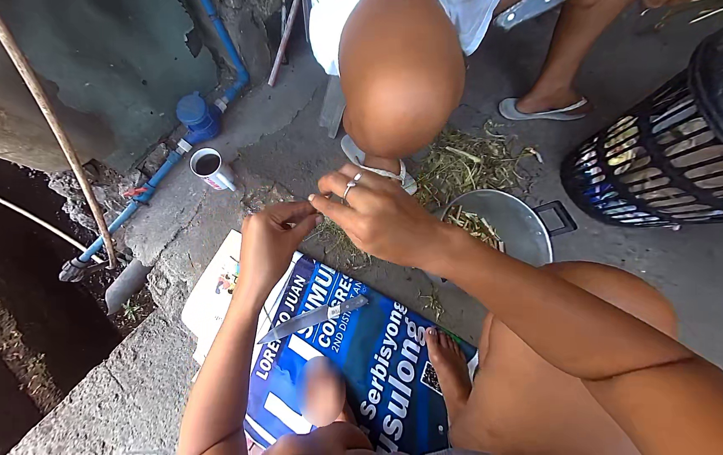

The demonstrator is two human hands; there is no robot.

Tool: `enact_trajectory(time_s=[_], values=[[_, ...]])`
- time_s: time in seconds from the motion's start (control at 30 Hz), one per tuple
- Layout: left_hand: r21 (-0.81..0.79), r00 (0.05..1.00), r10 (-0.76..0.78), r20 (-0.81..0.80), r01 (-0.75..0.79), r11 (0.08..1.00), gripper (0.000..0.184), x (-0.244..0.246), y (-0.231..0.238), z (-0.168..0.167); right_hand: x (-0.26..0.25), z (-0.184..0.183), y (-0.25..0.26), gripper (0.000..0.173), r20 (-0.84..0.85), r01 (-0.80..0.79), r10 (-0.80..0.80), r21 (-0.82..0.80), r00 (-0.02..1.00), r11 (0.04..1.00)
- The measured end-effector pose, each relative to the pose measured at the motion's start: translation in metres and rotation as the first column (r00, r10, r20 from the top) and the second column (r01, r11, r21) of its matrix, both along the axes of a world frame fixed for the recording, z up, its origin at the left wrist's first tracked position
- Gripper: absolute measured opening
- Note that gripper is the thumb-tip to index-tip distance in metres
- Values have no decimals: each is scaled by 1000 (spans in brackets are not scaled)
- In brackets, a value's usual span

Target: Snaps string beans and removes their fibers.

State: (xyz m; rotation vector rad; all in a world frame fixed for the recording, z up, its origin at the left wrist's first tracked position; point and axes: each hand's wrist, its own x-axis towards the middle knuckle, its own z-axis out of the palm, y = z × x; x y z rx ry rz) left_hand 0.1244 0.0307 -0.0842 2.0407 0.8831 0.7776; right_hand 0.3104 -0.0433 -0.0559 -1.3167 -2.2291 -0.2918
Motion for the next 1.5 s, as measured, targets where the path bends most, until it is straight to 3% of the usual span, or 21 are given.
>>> enact_trajectory(time_s=[0.2, 0.37, 0.43, 0.53, 0.7, 0.83, 0.97, 1.17, 1.33, 1.4, 1.47, 1.5], values=[[93, 990, -16, -142, 30, 995, 9, 7, -8, 3, 3, -1, -2, 8, 135, 42, -18, -176, 991, 984], [213, 979, -29, -201, 72, 974, 8, 13, -11, 1, 7, -6, -1, 7, 136, 47, -15, -233, 991, 971], [250, 980, -39, -193, 88, 964, 8, 14, -11, -1, 11, -12, 1, 9, 69, 25, -9, -236, 998, 971], [276, 992, -35, -119, 67, 959, 10, 15, -10, -4, 18, -12, 2, 10, -205, 4, -74, -321, 976, 947], [252, 996, -25, 82, 4, 968, 12, 17, -10, -5, 26, -13, 7, 10, -634, -109, -214, -429, 743, 897], [229, 977, -6, 213, -44, 972, 11, 20, -14, -4, 14, -10, 0, 7, -859, -231, -336, -443, 387, 866], [215, 948, 2, 319, -74, 974, 11, 23, -17, -3, 4, -3, -5, 12, -888, -331, -449, -456, 103, 826], [280, 964, -22, 265, -56, 958, 10, 21, -19, -1, 3, 3, 0, 17, -819, -451, -526, -389, -231, 804], [282, 982, -31, 186, -24, 959, 11, 17, -21, -6, 19, 11, 5, 15, -792, -381, -468, -323, -391, 866], [270, 985, -32, 171, -15, 963, 12, 16, -20, -8, 30, 17, 5, 15, -811, -344, -418, -287, -410, 894], [255, 985, -32, 167, -12, 967, 12, 15, -19, -11, 47, 29, 0, 15, -867, -300, -363, -265, -341, 916], [246, 985, -30, 169, -13, 969, 11, 14, -18, -11, 59, 37, -5, 15, -912, -260, -338, -277, -233, 925]])
